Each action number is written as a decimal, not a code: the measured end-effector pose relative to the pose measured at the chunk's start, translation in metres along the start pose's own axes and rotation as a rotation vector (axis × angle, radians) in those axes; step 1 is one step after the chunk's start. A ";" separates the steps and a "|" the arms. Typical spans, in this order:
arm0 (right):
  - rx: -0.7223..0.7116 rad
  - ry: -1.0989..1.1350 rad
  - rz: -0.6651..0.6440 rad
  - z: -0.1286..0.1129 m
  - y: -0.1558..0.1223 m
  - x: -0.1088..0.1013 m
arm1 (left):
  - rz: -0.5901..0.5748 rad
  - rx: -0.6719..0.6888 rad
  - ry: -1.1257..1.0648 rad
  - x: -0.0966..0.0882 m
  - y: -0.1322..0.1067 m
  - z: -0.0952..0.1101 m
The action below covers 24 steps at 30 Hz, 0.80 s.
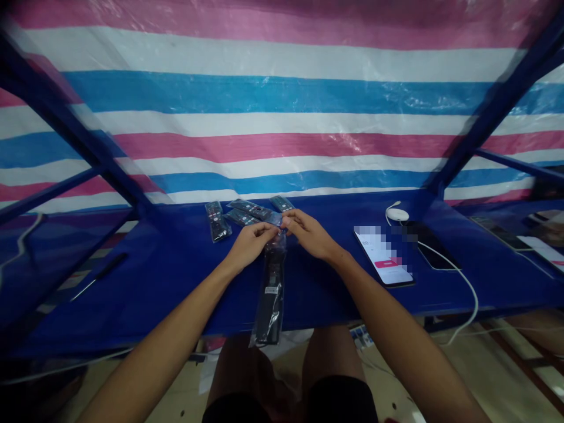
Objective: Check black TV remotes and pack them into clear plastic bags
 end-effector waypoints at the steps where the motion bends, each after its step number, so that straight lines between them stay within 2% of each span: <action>1: 0.044 0.068 -0.052 0.002 0.000 0.002 | 0.026 -0.021 -0.022 -0.001 0.000 -0.001; 4: 0.126 0.177 -0.229 0.009 0.000 0.010 | 0.096 -0.061 -0.069 -0.004 0.002 -0.005; 6: 0.168 0.218 -0.275 0.014 0.000 0.013 | 0.133 -0.082 -0.133 -0.006 0.002 -0.007; 10: 0.220 0.233 -0.200 0.018 0.001 0.011 | 0.123 -0.152 -0.310 -0.010 0.002 -0.008; 16: 0.244 0.375 -0.009 0.016 0.005 0.003 | -0.082 -0.294 -0.306 -0.013 -0.003 -0.003; 18: 0.272 0.441 -0.024 0.016 0.005 0.004 | -0.070 -0.302 -0.320 -0.015 -0.004 -0.004; 22: 0.295 0.480 -0.192 0.017 0.001 0.011 | 0.012 -0.278 -0.345 -0.017 -0.002 -0.006; 24: 0.290 0.477 -0.194 0.018 0.000 0.012 | 0.010 -0.265 -0.365 -0.018 -0.002 -0.006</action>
Point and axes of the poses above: each hand's wrist, its own y-axis towards the middle knuckle, its own x-axis out of the palm, z = x × y, the point moved 3 cm from there along y, towards the middle knuckle, and after that the axes turned 7 degrees about -y, right-handed, at the moved point
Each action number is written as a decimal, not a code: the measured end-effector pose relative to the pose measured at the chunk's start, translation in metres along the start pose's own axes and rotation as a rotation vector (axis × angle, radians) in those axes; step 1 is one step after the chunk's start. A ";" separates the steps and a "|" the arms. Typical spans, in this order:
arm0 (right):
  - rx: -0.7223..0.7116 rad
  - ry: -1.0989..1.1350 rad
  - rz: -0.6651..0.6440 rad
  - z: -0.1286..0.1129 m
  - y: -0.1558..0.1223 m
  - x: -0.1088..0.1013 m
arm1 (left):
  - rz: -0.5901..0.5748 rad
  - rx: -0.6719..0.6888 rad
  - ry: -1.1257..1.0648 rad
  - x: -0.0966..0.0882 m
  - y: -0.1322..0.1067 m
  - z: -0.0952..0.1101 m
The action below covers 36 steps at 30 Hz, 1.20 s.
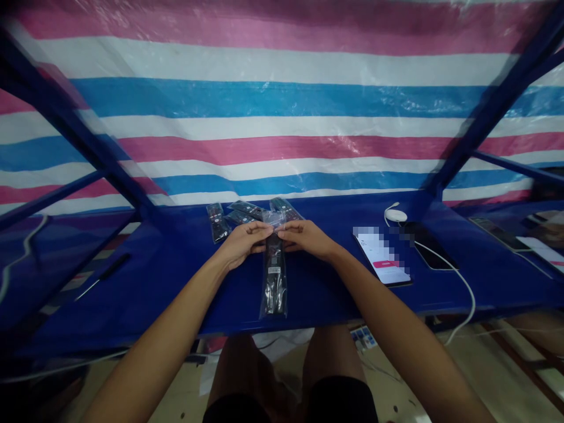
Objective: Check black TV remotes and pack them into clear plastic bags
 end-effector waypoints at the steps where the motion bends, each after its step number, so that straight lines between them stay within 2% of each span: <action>1: -0.008 0.004 0.016 0.001 0.000 0.000 | -0.019 -0.003 -0.012 0.000 0.000 0.001; 6: -0.071 0.036 0.098 0.003 0.004 -0.003 | -0.161 -0.100 -0.073 -0.003 -0.003 0.004; 10: -0.107 -0.002 0.128 0.004 0.006 -0.005 | -0.100 -0.089 -0.051 -0.004 -0.003 0.004; 15: -0.145 -0.084 0.075 0.002 0.006 -0.003 | -0.040 -0.064 -0.010 -0.001 -0.002 0.002; 23: -0.213 -0.192 0.024 -0.004 0.002 0.003 | -0.022 -0.091 -0.105 0.000 -0.003 0.001; 30: -0.209 -0.190 -0.035 -0.008 -0.001 0.004 | -0.001 -0.046 0.051 0.005 -0.004 -0.003; 34: -0.206 -0.230 0.009 -0.007 0.001 0.004 | -0.059 -0.018 -0.006 0.006 -0.005 -0.003; 36: -0.203 -0.272 0.030 -0.004 0.003 0.005 | -0.032 -0.011 -0.008 0.006 -0.005 -0.002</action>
Point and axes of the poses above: each hand's wrist, its own y-axis towards the middle knuckle, its own x-axis out of the palm, z = x × y, the point moved 3 cm from there along y, towards the middle knuckle, and after that the axes turned 7 degrees about -y, right-handed, at the moved point
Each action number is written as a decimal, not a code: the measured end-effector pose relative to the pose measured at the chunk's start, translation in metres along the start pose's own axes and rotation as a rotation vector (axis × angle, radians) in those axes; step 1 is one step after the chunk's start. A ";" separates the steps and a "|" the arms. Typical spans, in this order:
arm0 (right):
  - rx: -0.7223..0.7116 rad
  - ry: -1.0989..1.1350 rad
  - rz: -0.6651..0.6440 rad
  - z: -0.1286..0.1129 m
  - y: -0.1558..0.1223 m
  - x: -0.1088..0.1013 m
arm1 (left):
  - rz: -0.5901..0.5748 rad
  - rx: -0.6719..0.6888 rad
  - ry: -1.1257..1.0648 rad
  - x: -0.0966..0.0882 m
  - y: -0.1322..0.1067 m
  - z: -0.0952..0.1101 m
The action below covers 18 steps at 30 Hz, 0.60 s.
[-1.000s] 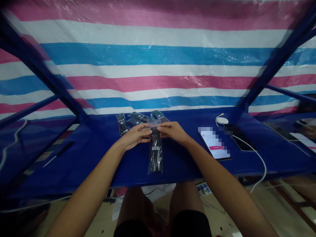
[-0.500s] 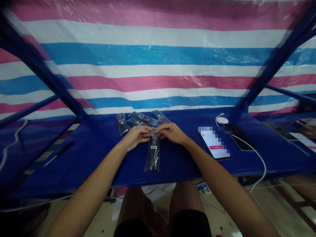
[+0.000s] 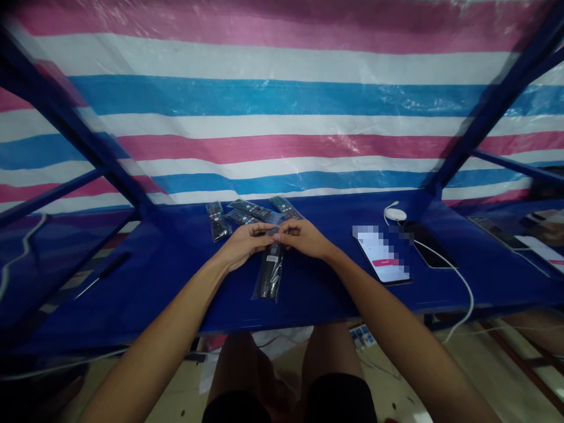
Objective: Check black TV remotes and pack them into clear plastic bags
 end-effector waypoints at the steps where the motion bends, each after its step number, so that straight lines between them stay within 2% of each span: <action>1: 0.012 -0.013 -0.003 0.002 0.000 0.001 | 0.018 0.002 -0.001 0.000 0.000 0.000; 7: 0.066 0.022 -0.070 0.003 -0.001 0.007 | 0.025 0.009 -0.029 0.003 -0.001 0.002; 15: 0.011 0.004 -0.192 -0.008 -0.008 0.000 | 0.045 0.064 0.030 0.007 0.000 -0.004; 18: -0.035 0.003 -0.137 -0.011 -0.005 -0.009 | 0.004 0.106 0.030 0.006 -0.001 -0.002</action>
Point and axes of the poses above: each hand's wrist, its own y-axis towards the middle knuckle, its own x-axis out of the palm, z = x × y, the point moved 3 cm from there along y, towards the middle knuckle, and after that the axes turned 7 degrees about -y, right-handed, at the moved point
